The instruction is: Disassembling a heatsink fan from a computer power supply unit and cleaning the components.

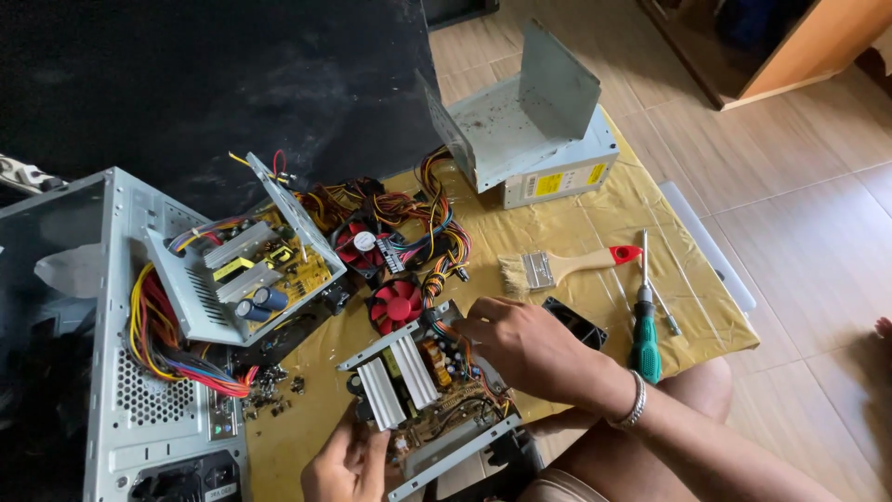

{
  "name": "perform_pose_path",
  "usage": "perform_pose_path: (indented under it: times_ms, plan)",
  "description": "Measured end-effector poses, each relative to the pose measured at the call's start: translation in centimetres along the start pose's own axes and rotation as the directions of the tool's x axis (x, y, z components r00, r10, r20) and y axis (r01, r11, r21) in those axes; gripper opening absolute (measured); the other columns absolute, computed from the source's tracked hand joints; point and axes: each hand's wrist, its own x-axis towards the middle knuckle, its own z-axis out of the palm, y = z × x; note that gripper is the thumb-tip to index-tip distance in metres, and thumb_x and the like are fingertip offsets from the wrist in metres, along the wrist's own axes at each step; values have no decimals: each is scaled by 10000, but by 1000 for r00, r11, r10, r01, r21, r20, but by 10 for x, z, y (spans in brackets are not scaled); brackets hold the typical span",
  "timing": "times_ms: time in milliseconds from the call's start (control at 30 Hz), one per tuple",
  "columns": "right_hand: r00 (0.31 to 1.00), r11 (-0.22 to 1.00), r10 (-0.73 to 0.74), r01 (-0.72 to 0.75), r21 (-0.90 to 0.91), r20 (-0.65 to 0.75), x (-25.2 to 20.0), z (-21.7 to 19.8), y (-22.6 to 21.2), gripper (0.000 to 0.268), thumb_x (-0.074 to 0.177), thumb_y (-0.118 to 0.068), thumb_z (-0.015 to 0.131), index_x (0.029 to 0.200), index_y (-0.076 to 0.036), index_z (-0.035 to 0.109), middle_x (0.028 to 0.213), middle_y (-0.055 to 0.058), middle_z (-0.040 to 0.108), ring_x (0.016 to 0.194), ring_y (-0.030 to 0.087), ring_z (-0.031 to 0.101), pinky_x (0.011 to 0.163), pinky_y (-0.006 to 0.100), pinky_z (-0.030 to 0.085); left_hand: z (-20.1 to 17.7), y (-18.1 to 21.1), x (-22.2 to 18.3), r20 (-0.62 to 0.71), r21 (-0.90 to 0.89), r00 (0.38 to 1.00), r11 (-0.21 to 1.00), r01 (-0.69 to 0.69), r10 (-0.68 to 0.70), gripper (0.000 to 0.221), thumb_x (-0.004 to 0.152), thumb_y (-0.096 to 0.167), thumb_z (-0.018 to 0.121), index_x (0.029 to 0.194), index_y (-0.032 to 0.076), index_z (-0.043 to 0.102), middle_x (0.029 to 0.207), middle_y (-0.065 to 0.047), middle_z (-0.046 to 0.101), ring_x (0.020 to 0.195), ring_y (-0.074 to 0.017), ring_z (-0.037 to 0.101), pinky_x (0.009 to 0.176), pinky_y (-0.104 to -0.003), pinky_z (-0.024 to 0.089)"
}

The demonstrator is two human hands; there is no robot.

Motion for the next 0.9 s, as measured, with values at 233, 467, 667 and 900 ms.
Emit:
perform_pose_path:
  times_ms: [233,467,667,900]
  plan:
    - [993,997,13,-22,72,116,10,4,10,120,974,-123,668,1050,-35,698,968,81,657,754,211,652,626,343,602,-10,-2,4,156,8,987,1000,-28,26,334,840,454,723,905,145,830,638,4,781,606,-75,763,583,-188,583]
    - [987,995,0,-17,101,163,4,1,15,236,1021,-220,622,1126,-12,656,1039,121,636,859,257,625,733,398,548,14,-21,14,-28,74,995,993,-95,98,312,845,426,713,872,136,822,803,-7,768,683,-123,767,671,-263,576]
    - [992,990,-2,-16,138,126,6,1,14,176,1053,-158,562,1010,7,605,916,127,637,708,282,608,627,432,521,32,-40,23,-232,155,863,893,-422,448,272,825,398,721,807,133,781,835,-8,711,632,-199,717,577,-332,538]
    - [998,986,-28,35,163,-50,7,8,17,144,1007,-46,606,892,38,630,932,139,670,771,265,665,628,383,597,36,-22,18,-240,116,807,841,-529,540,250,918,283,656,805,72,730,873,-57,663,703,-257,699,593,-376,525]
